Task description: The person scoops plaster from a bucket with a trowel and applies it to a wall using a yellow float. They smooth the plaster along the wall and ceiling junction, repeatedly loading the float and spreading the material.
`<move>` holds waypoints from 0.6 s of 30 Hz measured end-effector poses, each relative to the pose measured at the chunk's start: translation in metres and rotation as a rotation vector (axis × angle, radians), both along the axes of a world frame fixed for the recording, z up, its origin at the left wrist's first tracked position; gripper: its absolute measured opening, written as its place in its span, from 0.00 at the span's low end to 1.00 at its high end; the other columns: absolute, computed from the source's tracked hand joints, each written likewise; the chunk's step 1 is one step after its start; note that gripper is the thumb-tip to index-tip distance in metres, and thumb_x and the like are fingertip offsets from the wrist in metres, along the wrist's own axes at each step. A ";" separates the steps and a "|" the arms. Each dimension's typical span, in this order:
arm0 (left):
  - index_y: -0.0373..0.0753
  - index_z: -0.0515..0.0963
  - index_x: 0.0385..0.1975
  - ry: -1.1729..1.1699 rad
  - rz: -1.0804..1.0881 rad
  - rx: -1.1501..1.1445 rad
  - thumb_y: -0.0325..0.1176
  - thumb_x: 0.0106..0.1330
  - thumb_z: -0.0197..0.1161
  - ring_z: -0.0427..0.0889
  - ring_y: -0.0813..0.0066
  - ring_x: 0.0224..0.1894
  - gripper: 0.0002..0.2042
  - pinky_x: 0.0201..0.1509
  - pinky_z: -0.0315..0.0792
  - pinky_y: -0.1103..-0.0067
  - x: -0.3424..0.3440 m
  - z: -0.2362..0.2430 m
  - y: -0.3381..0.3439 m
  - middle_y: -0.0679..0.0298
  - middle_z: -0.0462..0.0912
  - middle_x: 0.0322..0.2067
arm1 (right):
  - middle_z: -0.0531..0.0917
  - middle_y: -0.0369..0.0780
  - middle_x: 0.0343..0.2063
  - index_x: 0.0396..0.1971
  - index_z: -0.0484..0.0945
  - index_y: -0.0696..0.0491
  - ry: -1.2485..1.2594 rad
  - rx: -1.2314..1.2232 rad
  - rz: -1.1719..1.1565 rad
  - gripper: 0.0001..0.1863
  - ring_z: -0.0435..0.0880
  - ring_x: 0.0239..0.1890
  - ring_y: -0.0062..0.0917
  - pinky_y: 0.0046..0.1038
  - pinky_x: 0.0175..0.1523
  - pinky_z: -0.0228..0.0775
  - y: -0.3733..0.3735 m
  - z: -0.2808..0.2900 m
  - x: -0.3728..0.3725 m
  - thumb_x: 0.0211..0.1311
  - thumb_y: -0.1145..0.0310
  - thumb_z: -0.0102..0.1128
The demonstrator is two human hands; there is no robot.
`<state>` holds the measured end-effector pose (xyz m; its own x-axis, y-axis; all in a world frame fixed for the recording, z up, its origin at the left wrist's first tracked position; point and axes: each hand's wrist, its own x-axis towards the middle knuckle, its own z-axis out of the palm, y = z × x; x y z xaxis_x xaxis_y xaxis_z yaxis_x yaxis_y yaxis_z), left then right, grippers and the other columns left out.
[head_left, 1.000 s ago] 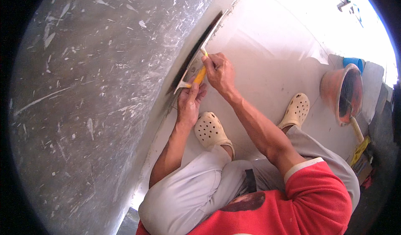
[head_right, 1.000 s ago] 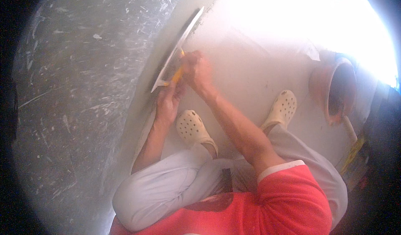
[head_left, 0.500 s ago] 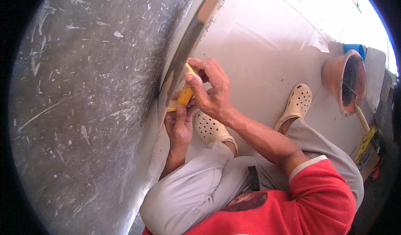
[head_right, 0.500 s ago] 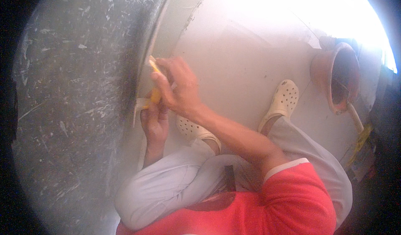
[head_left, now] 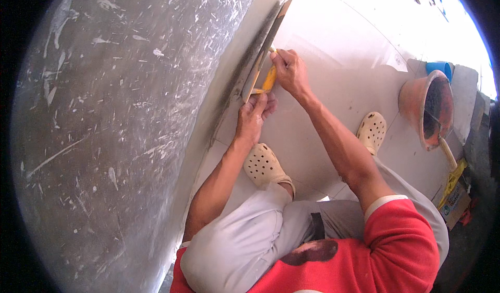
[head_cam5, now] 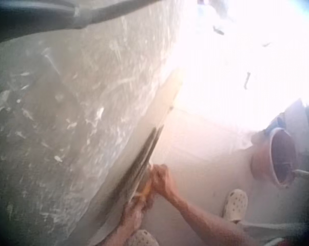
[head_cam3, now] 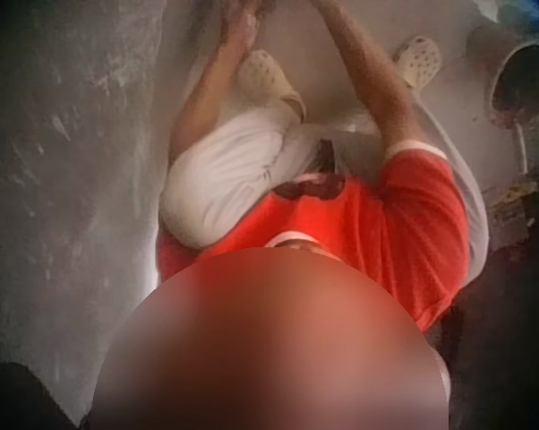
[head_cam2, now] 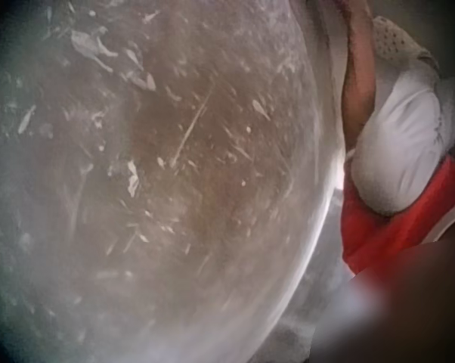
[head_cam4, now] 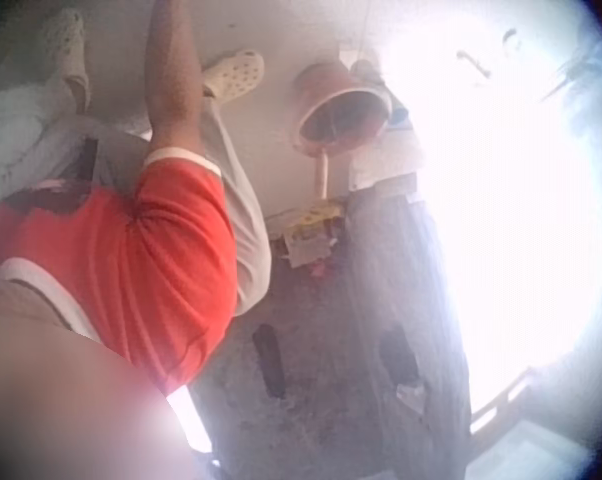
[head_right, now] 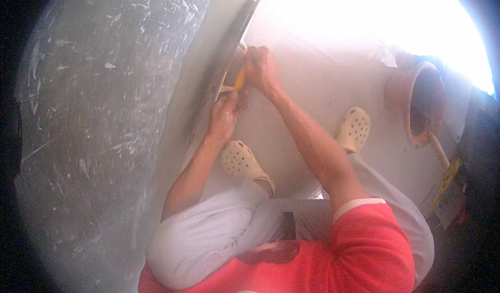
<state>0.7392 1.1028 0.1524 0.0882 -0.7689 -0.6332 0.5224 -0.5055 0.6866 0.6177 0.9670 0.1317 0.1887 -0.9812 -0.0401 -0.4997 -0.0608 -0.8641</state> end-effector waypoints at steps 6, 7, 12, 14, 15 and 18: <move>0.27 0.67 0.63 0.000 -0.033 0.057 0.35 0.77 0.59 0.82 0.66 0.53 0.22 0.61 0.78 0.71 0.003 -0.005 0.018 0.53 0.81 0.52 | 0.83 0.49 0.33 0.43 0.85 0.55 0.039 0.005 -0.049 0.18 0.82 0.38 0.41 0.41 0.45 0.72 -0.015 -0.002 0.001 0.73 0.55 0.55; 0.27 0.67 0.64 0.010 -0.026 0.084 0.35 0.77 0.59 0.82 0.66 0.53 0.22 0.61 0.77 0.71 0.003 -0.005 0.020 0.53 0.81 0.52 | 0.83 0.49 0.32 0.43 0.85 0.56 0.049 0.018 -0.057 0.19 0.82 0.38 0.42 0.42 0.45 0.72 -0.017 -0.002 0.001 0.73 0.55 0.55; 0.26 0.67 0.63 -0.018 -0.012 0.073 0.33 0.77 0.59 0.82 0.66 0.54 0.22 0.62 0.77 0.71 0.005 0.000 0.031 0.52 0.81 0.53 | 0.82 0.51 0.30 0.37 0.83 0.58 0.040 0.011 -0.078 0.20 0.81 0.36 0.44 0.43 0.44 0.71 -0.032 -0.005 0.011 0.72 0.55 0.55; 0.27 0.68 0.64 -0.036 -0.007 0.080 0.33 0.77 0.59 0.82 0.64 0.54 0.22 0.62 0.77 0.70 0.006 0.002 0.035 0.51 0.80 0.54 | 0.81 0.50 0.28 0.34 0.82 0.59 0.034 0.022 -0.092 0.20 0.81 0.35 0.44 0.44 0.43 0.71 -0.034 -0.005 0.014 0.72 0.55 0.55; 0.27 0.68 0.64 -0.054 -0.006 0.087 0.34 0.77 0.59 0.81 0.63 0.55 0.22 0.63 0.77 0.70 0.007 0.003 0.037 0.50 0.79 0.55 | 0.80 0.50 0.27 0.33 0.81 0.59 0.039 0.040 -0.101 0.20 0.80 0.34 0.44 0.44 0.42 0.70 -0.035 -0.004 0.014 0.72 0.55 0.55; 0.27 0.68 0.64 -0.063 0.011 0.086 0.35 0.77 0.59 0.81 0.61 0.57 0.22 0.63 0.77 0.69 0.010 0.002 0.044 0.49 0.78 0.56 | 0.80 0.49 0.28 0.32 0.80 0.60 0.001 -0.097 -0.064 0.19 0.80 0.33 0.43 0.43 0.41 0.70 -0.031 0.004 0.015 0.72 0.57 0.56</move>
